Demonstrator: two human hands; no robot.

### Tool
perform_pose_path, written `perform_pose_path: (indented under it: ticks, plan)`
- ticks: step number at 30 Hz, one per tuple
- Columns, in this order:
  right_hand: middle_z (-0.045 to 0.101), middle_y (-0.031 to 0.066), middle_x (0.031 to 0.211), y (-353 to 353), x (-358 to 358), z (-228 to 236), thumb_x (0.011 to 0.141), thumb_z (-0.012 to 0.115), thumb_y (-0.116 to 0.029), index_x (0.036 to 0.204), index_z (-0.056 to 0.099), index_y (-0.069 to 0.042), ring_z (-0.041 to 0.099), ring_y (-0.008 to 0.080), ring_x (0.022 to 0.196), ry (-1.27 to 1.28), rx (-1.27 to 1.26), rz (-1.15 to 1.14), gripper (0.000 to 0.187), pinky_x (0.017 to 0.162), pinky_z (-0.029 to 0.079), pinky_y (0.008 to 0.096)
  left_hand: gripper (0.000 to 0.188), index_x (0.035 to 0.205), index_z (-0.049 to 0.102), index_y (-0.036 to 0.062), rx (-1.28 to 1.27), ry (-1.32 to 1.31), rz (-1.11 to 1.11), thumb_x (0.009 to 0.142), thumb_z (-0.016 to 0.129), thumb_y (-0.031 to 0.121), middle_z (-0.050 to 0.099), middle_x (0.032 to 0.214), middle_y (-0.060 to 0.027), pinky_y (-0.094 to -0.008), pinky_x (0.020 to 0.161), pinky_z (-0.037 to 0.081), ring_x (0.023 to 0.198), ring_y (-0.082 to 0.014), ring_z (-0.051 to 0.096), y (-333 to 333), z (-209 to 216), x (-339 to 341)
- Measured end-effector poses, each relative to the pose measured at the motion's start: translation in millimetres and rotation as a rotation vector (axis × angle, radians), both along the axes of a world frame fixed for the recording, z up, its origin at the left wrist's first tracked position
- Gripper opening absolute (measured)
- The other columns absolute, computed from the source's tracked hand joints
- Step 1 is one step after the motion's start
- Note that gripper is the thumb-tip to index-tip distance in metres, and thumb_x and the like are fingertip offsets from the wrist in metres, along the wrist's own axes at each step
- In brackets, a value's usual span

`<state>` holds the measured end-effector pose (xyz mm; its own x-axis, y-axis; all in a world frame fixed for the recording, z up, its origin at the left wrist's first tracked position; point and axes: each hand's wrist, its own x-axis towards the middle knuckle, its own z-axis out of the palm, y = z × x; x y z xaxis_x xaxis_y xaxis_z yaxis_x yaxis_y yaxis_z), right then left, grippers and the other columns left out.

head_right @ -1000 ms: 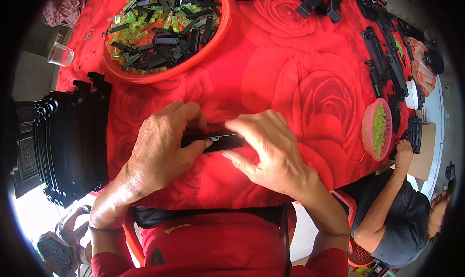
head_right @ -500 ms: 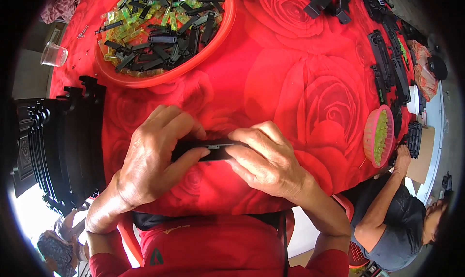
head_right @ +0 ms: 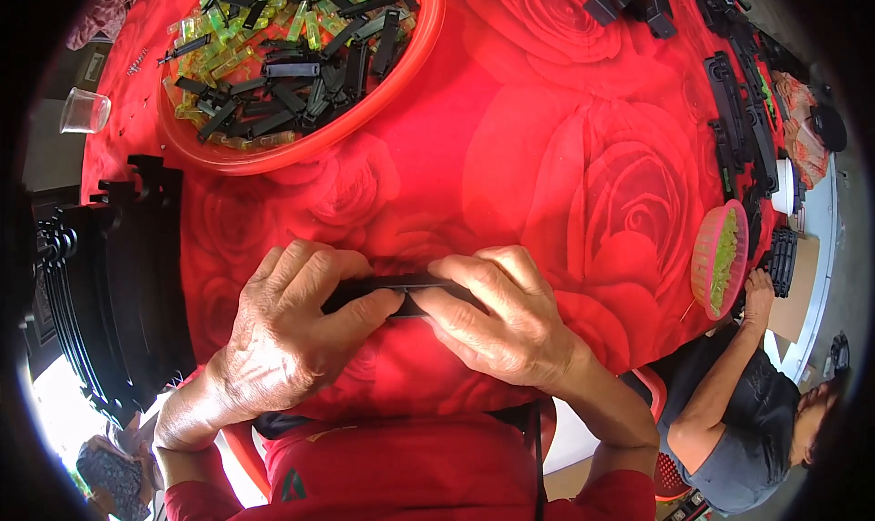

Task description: The person assembles plastic toy gun parts by hand, fitting internal components into a toy gun body on a red table.

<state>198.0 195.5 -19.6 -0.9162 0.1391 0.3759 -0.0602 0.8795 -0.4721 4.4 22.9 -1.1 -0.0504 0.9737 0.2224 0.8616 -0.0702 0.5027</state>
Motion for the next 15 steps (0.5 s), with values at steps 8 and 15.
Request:
perform_pose_path:
  ticks: [8, 15]
  plan:
    - [0.073, 0.0076, 0.11, 1.8, 1.8, 0.9, 0.077, 0.084, -0.007, 0.104, 0.077, -0.008, 0.062, 0.0223, 0.087, -0.042, 0.019, 0.01, 0.028, 0.076, 0.051, 0.0325, 0.036, 0.111, 0.08, 0.0151, -0.024, 0.049, -0.044, 0.074, 0.08, 0.018, 0.064, 0.107, -0.0067, -0.0382, 0.07, 0.05, 0.089, -0.024, 0.062, 0.3, 1.0, 1.5]
    - [0.076, 0.0055, 0.105, 4.7, 2.2, -9.2, 0.079, 0.08, -0.009, 0.101, 0.08, -0.01, 0.06, 0.018, 0.084, 0.035, 0.076, -0.013, 0.023, 0.069, 0.05, 0.0292, 0.038, 0.108, 0.08, 0.0159, -0.011, 0.053, -0.061, 0.071, 0.082, 0.017, 0.063, 0.108, -0.0092, -0.0376, 0.065, 0.049, 0.088, -0.0259, 0.061, 4.1, -1.7, -1.1]
